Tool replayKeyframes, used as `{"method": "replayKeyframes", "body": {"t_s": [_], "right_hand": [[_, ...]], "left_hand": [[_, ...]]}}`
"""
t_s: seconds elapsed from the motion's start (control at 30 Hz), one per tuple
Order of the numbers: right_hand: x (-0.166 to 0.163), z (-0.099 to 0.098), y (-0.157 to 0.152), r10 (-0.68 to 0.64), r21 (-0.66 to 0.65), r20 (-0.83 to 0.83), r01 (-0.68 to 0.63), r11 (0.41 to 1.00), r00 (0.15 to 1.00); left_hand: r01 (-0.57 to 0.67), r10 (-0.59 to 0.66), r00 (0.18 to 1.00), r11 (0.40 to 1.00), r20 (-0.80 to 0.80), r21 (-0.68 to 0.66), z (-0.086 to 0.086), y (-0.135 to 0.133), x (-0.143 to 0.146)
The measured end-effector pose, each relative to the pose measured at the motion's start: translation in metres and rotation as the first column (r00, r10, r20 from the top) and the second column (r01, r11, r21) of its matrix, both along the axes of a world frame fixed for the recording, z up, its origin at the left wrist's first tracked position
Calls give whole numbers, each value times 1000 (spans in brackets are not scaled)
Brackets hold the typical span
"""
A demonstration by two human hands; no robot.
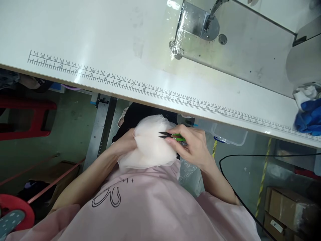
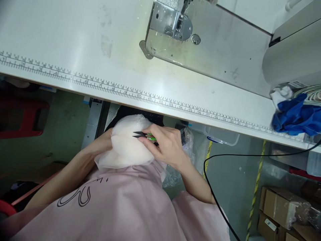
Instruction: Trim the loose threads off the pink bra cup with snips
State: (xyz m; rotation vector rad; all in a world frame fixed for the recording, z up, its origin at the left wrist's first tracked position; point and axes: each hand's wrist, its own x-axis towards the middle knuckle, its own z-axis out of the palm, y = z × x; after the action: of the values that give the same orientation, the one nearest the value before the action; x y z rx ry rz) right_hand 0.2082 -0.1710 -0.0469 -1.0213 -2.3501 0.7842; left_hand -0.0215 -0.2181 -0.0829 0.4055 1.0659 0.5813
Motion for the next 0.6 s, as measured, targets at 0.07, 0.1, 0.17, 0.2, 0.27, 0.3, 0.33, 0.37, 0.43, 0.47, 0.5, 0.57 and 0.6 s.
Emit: {"method": "replayKeyframes", "body": {"t_s": [0.07,0.1,0.17,0.2,0.27,0.3,0.33,0.37,0.43,0.47,0.5,0.57,0.6], "right_hand": [[1,0,-1,-10,1,9,10,1000,1000],[1,0,-1,-12,-1,13,12,1000,1000],[1,0,-1,-5,-7,15,6,1000,1000],[0,0,-1,0,-9,9,0,1000,1000],[-1,-1,0,10,-9,-9,-10,1000,1000],[-2,-1,0,12,-10,-15,-12,1000,1000],[-3,-2,0,12,-13,-21,-12,1000,1000],[-3,-2,1,9,-17,-26,-10,1000,1000],[-4,-4,0,3,-28,-33,-4,1000,999],[-4,-4,0,-1,-34,-37,0,999,999],[-3,-5,0,-9,-41,-41,7,999,999],[-3,-6,-1,-40,-51,-57,37,998,998],[-2,-7,-1,-59,-53,-71,55,997,996]], "left_hand": [[-6,6,1000,1000,-7,-3,2,0,0],[-9,9,1000,1000,-13,-6,3,1,1],[-7,6,1000,1000,-15,-10,3,0,0],[-2,1,1000,1000,-12,-16,3,0,0],[5,-5,1000,999,-7,-35,1,-1,0],[10,-10,1000,999,-6,-46,1,-1,0],[13,-13,1000,999,-9,-52,0,-1,0],[12,-13,1000,999,-17,-53,0,-1,0],[0,-2,1000,998,-30,-55,0,-1,1],[-10,8,999,998,-33,-62,1,-1,1],[-19,17,999,997,-30,-70,1,-1,2],[-21,19,1000,997,-18,-76,0,-1,2],[-17,15,1000,997,-20,-73,0,-1,2]]}}
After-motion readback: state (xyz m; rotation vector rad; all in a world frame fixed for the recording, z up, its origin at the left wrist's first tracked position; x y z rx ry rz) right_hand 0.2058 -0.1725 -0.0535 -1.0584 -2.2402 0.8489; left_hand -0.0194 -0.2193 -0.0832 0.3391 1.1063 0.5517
